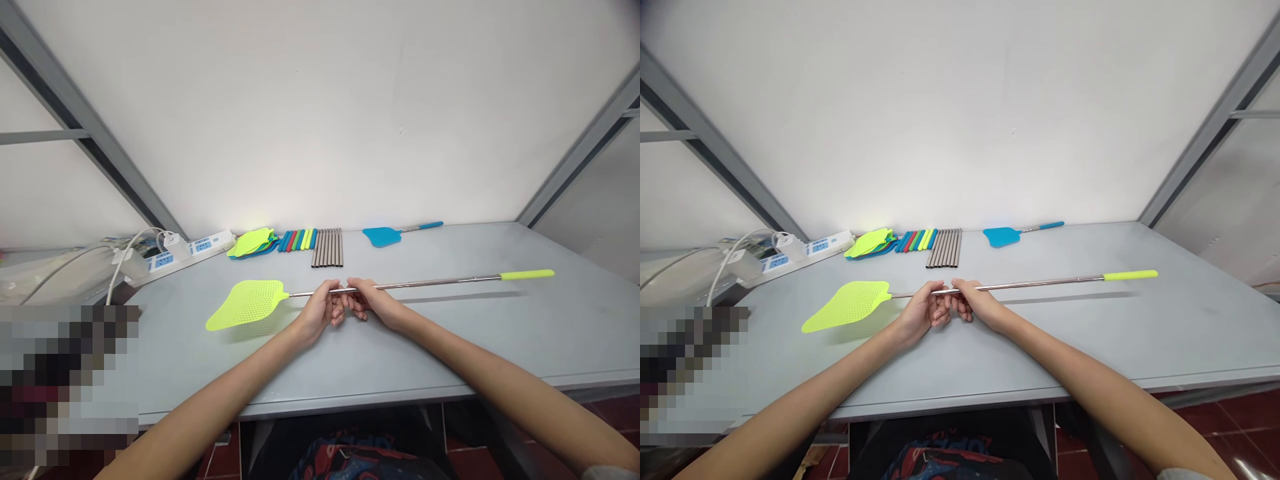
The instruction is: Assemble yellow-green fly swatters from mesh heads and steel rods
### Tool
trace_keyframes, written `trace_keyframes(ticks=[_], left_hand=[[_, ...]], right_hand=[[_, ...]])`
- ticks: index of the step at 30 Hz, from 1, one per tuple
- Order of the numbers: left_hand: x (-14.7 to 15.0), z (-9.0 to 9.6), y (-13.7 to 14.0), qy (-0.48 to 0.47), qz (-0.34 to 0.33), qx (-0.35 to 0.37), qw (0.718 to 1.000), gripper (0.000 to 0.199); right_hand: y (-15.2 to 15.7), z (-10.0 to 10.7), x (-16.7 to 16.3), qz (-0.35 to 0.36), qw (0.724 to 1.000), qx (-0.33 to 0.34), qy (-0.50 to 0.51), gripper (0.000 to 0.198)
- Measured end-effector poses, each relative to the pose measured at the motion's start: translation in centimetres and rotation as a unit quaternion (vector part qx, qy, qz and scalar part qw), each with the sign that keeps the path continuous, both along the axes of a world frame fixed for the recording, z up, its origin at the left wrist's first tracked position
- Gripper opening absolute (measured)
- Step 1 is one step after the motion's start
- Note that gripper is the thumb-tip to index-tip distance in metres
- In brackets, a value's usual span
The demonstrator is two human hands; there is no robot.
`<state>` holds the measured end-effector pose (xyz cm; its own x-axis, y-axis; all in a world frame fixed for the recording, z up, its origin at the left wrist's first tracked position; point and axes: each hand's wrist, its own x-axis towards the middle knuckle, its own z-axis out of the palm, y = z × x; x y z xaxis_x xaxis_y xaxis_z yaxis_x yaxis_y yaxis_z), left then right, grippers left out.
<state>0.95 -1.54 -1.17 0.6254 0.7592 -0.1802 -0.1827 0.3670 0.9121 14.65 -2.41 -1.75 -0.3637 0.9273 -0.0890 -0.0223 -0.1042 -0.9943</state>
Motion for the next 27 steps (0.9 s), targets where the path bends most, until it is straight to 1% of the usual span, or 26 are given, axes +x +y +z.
trace_keyframes(ticks=[6,19,27], left_hand=[[-0.03,-0.17,0.06,0.008,-0.005,-0.005,1.000,0.040],[-0.13,-0.52,0.10,-0.013,-0.007,0.005,1.000,0.041],[-0.09,-0.24,0.03,0.021,-0.009,0.004,1.000,0.040]], right_hand=[[-0.07,-0.20,0.05,0.007,1.000,0.012,0.007,0.044],[-0.04,-0.19,0.01,-0.001,1.000,0.005,0.004,0.043],[0.06,-0.31,0.15,0.011,1.000,0.012,0.015,0.045]])
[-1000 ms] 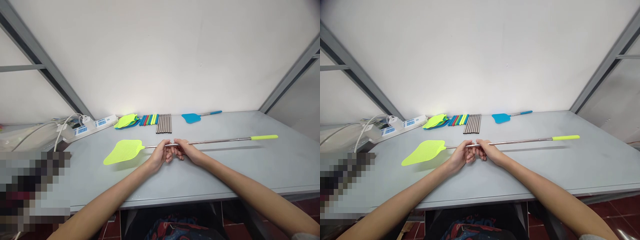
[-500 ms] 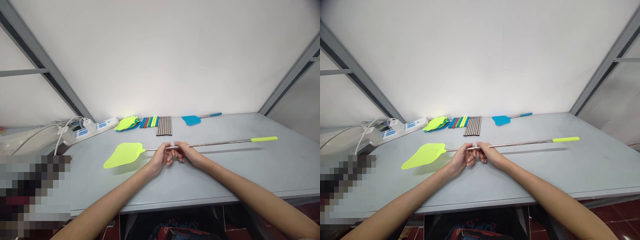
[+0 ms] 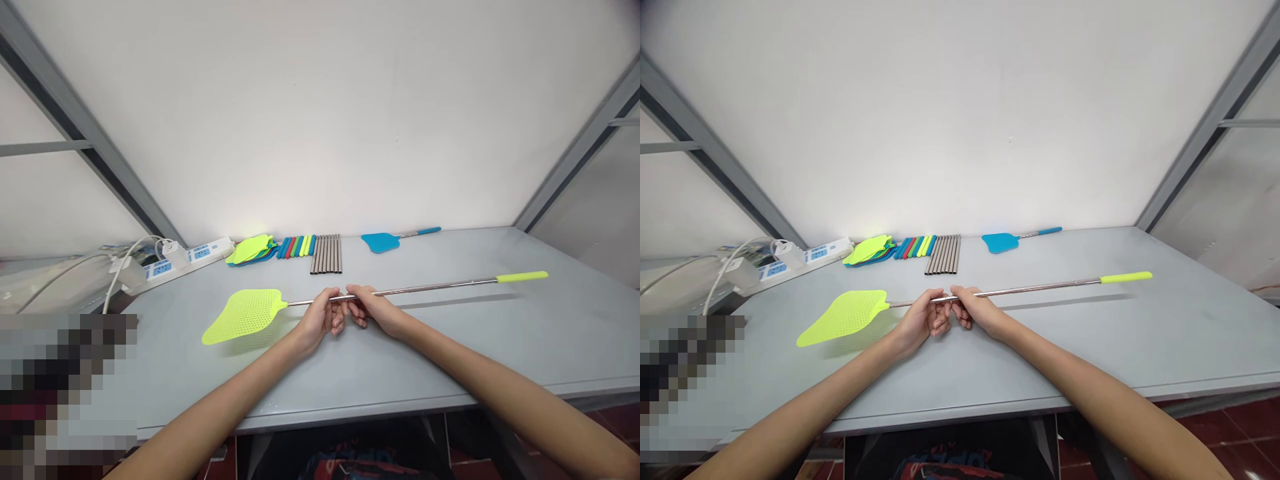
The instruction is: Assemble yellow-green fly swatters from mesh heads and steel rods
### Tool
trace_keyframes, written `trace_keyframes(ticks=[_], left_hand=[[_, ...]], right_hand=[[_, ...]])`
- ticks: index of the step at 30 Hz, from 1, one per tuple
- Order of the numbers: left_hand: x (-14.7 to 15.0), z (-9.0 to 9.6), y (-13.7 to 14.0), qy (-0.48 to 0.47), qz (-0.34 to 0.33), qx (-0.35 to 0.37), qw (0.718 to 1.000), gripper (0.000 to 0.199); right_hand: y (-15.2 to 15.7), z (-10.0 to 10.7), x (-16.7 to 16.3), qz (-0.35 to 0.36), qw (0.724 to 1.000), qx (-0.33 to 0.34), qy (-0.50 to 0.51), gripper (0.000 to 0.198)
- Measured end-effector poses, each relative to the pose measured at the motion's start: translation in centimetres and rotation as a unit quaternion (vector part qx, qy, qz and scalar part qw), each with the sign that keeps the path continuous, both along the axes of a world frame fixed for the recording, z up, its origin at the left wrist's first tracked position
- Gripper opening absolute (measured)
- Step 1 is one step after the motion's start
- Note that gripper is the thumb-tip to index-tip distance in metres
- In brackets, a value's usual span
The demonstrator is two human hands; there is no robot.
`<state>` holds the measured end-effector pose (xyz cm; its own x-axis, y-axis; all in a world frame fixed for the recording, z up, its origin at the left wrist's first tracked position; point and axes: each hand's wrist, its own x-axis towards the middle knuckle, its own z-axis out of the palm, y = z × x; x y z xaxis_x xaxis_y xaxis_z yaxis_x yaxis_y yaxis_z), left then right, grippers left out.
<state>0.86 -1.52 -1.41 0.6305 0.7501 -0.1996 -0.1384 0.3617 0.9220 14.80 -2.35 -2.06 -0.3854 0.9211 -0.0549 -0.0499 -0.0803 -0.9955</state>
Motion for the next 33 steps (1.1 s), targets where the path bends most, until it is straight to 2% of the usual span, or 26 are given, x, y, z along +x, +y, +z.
trace_keyframes(ticks=[10,15,25,29,33], left_hand=[[-0.01,0.66,-0.47,0.021,-0.014,0.012,1.000,0.039],[-0.10,0.75,-0.54,0.011,-0.013,0.007,1.000,0.038],[-0.03,0.59,-0.49,-0.012,0.014,0.003,1.000,0.033],[-0.03,0.34,-0.47,-0.018,0.026,0.034,0.999,0.031],[-0.03,0.16,-0.29,0.006,0.046,0.116,0.992,0.034]], right_hand=[[-0.32,0.92,0.21,0.012,0.997,-0.037,0.074,0.042],[-0.19,0.78,0.30,0.026,0.997,-0.030,0.064,0.042],[-0.10,0.53,0.19,0.008,0.999,-0.011,0.030,0.039],[-0.12,0.47,0.13,0.009,0.999,-0.009,0.030,0.038],[-0.17,0.34,0.23,0.036,0.999,-0.008,0.025,0.041]])
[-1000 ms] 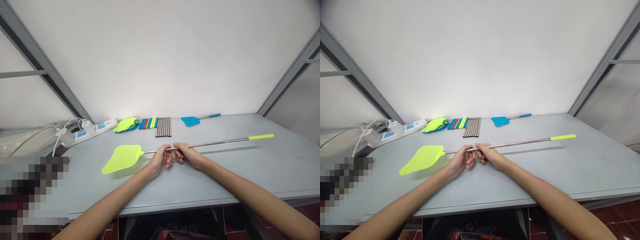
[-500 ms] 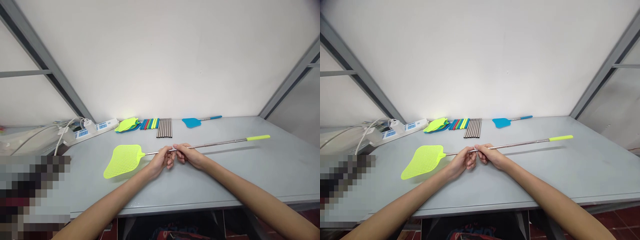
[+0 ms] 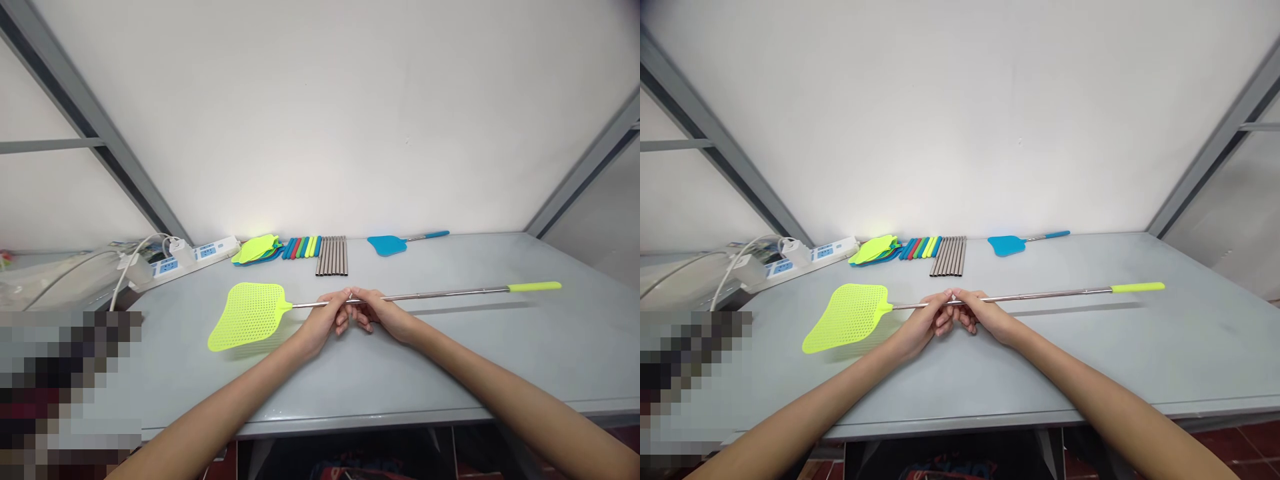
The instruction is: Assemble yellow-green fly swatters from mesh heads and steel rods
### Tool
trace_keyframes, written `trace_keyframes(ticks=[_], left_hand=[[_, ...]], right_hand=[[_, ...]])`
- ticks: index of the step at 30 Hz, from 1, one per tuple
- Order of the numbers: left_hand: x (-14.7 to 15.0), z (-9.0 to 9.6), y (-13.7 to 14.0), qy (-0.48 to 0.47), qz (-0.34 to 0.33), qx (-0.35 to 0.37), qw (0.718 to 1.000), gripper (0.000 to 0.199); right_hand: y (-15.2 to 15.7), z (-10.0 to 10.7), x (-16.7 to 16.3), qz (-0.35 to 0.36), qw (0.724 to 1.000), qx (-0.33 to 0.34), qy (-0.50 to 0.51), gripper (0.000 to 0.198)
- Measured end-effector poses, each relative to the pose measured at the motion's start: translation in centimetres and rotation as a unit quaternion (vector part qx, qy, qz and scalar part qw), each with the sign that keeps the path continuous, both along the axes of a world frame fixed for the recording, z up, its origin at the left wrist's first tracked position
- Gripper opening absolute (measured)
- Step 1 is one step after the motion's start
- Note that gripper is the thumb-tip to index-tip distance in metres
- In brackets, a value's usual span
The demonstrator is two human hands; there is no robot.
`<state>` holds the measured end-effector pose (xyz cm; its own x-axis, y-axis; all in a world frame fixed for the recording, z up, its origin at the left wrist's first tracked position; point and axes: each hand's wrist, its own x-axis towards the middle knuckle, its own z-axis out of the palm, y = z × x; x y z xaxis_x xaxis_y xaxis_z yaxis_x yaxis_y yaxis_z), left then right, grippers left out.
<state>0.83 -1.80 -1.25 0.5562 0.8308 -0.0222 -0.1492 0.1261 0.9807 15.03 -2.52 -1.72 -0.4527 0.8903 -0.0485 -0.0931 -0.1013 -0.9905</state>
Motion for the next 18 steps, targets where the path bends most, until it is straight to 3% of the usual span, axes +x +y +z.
trace_keyframes(ticks=[4,18], left_hand=[[0.10,-0.05,0.14,0.046,0.043,0.070,0.996,0.033],[0.02,0.89,-0.71,0.125,0.130,0.198,0.964,0.033]], right_hand=[[0.01,-0.07,0.13,0.017,1.000,0.008,-0.004,0.042],[-0.14,0.40,0.22,0.013,0.998,-0.054,0.014,0.036]])
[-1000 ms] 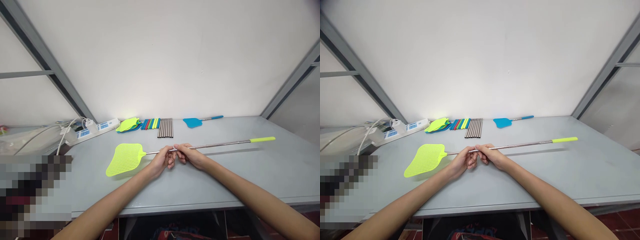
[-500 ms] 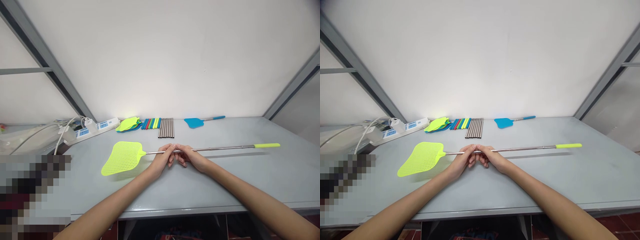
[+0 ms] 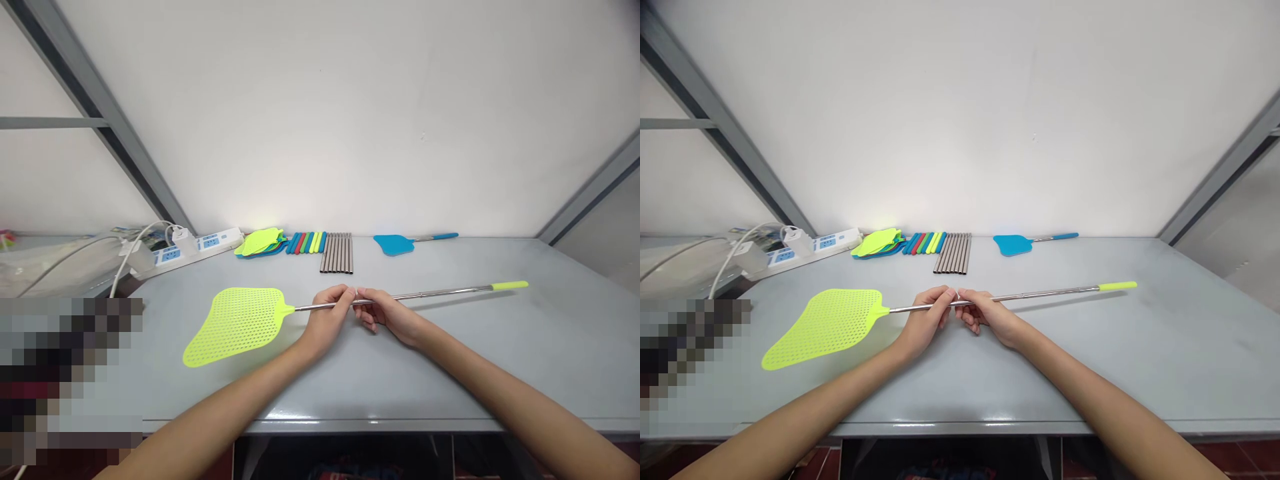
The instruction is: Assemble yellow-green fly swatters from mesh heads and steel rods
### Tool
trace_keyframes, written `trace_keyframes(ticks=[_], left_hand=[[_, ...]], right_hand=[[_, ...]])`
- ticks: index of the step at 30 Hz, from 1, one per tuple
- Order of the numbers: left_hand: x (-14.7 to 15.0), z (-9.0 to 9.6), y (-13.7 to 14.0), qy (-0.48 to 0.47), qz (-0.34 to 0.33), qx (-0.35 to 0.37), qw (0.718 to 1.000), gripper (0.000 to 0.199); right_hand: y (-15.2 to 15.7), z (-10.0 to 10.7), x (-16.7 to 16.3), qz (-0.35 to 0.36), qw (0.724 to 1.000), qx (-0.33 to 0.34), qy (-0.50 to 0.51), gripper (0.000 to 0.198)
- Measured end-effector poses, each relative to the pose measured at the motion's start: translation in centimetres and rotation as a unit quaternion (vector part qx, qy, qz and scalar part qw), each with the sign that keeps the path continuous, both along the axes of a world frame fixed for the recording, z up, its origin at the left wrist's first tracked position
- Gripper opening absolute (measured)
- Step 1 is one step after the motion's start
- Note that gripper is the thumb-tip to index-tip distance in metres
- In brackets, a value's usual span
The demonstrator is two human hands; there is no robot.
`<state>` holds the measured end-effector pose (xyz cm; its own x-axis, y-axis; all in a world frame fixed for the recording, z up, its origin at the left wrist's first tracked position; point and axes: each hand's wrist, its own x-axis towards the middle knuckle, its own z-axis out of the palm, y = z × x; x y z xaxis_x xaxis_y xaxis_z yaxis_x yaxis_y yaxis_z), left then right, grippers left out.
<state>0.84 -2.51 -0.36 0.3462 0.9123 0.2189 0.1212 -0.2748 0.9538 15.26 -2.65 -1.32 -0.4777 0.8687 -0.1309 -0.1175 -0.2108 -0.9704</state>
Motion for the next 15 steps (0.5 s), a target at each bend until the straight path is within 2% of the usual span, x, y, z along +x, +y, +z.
trace_keyframes(ticks=[3,8,15], left_hand=[[0.01,0.06,-0.13,0.020,0.031,0.039,0.999,0.033],[0.02,-0.28,-0.18,0.045,0.073,0.065,0.994,0.031],[-0.11,-0.47,-0.25,0.036,0.066,0.081,0.994,0.036]], right_hand=[[-0.10,0.09,0.06,-0.003,1.000,-0.016,0.008,0.035],[-0.19,0.19,0.08,-0.008,0.999,-0.039,0.020,0.033],[-0.24,0.04,-0.03,-0.001,0.998,-0.049,0.036,0.033]])
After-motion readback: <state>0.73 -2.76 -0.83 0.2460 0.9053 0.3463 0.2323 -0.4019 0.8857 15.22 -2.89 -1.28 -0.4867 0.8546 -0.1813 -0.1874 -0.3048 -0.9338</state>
